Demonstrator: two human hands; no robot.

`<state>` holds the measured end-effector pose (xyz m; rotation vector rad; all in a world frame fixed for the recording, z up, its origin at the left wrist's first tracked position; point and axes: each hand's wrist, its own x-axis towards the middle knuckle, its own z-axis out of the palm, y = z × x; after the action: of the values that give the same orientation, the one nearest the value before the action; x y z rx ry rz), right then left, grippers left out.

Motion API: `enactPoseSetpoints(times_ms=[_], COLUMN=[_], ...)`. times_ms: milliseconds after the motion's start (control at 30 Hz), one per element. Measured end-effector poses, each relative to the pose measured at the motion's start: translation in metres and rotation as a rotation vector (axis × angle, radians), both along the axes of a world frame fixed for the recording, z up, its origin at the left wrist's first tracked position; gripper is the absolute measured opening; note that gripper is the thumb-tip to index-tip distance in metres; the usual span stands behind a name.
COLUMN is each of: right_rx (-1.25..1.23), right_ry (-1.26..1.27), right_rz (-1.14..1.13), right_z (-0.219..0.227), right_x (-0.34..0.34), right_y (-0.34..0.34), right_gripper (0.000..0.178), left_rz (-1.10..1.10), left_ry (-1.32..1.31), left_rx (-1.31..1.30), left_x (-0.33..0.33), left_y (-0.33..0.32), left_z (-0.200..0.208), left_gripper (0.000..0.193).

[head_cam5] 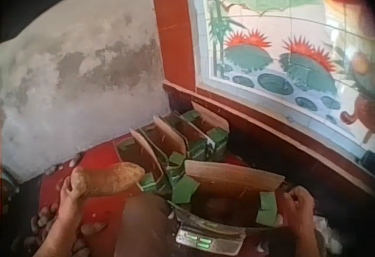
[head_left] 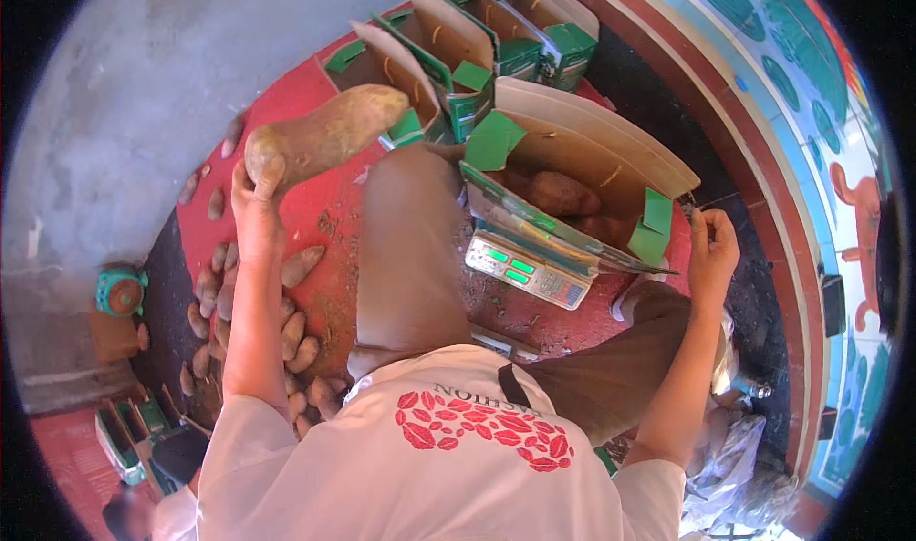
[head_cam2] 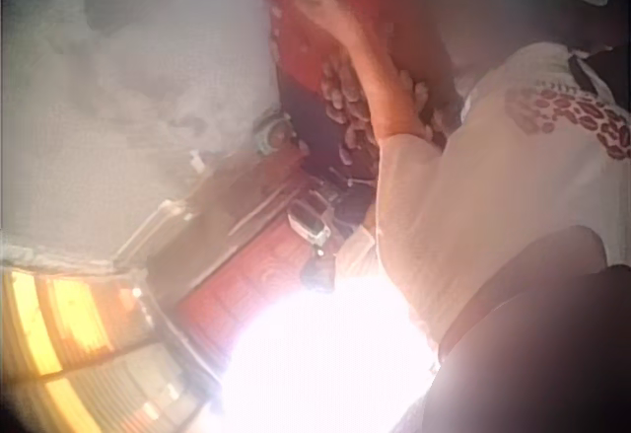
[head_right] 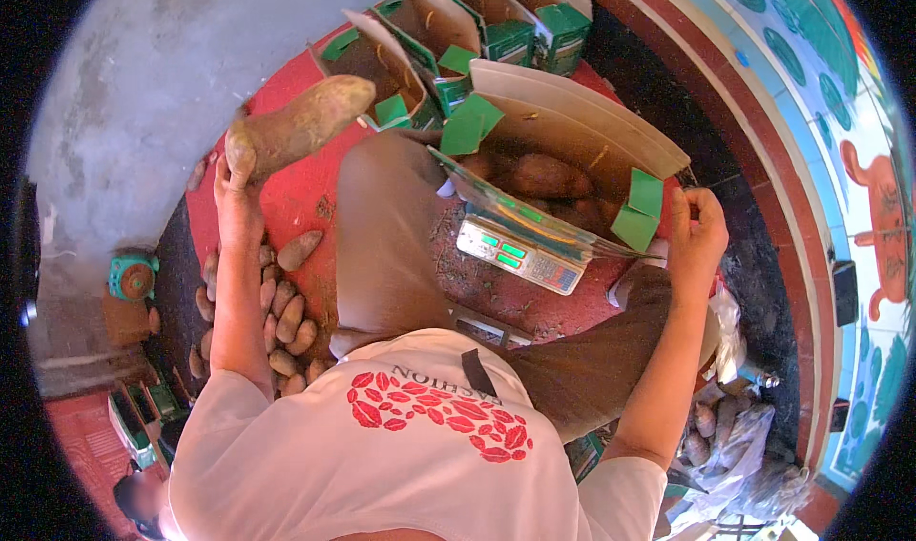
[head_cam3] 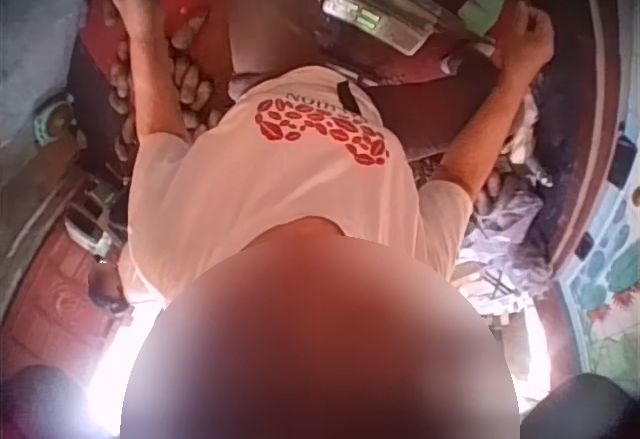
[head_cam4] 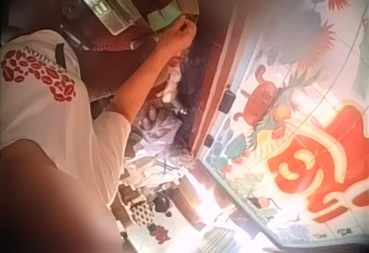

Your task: Weighing and packing tubers into cardboard boxes.

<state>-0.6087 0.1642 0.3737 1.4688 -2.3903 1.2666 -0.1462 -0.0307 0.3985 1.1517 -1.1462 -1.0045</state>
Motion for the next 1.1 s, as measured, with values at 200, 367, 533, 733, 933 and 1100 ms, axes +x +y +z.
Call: enactPoseSetpoints(times_ms=[200, 367, 533, 733, 933, 1100], right_rx=[-0.016, -0.005, -0.002, -0.006, 0.040, 0.098], right_ry=[-0.051, -0.096, -0.105, -0.084, -0.110, -0.146], right_rz=[0.007, -0.037, -0.022, 0.005, -0.028, -0.036], right_z=[0.006, 0.007, 0.009, 0.006, 0.009, 0.013], right_x=[-0.001, -0.005, -0.005, -0.005, -0.001, 0.002], right_y=[0.013, 0.027, 0.031, 0.032, 0.028, 0.024], right_gripper=[0.020, 0.019, 0.016, 0.017, 0.017, 0.015], left_rz=[-0.274, -0.262, -0.102, 0.075, 0.200, 0.209], left_ry=[-0.001, -0.006, 0.013, -0.058, -0.422, -1.096], left_rx=[-0.040, -0.044, -0.088, -0.049, 0.120, 0.266], left_x=[-0.077, -0.088, -0.063, -0.023, 0.027, 0.052], left_y=[-0.010, -0.019, -0.030, -0.037, -0.033, -0.008], left_z=[0.015, 0.018, 0.011, -0.019, -0.107, -0.199], left_gripper=[0.058, 0.059, 0.061, 0.064, 0.057, 0.060])
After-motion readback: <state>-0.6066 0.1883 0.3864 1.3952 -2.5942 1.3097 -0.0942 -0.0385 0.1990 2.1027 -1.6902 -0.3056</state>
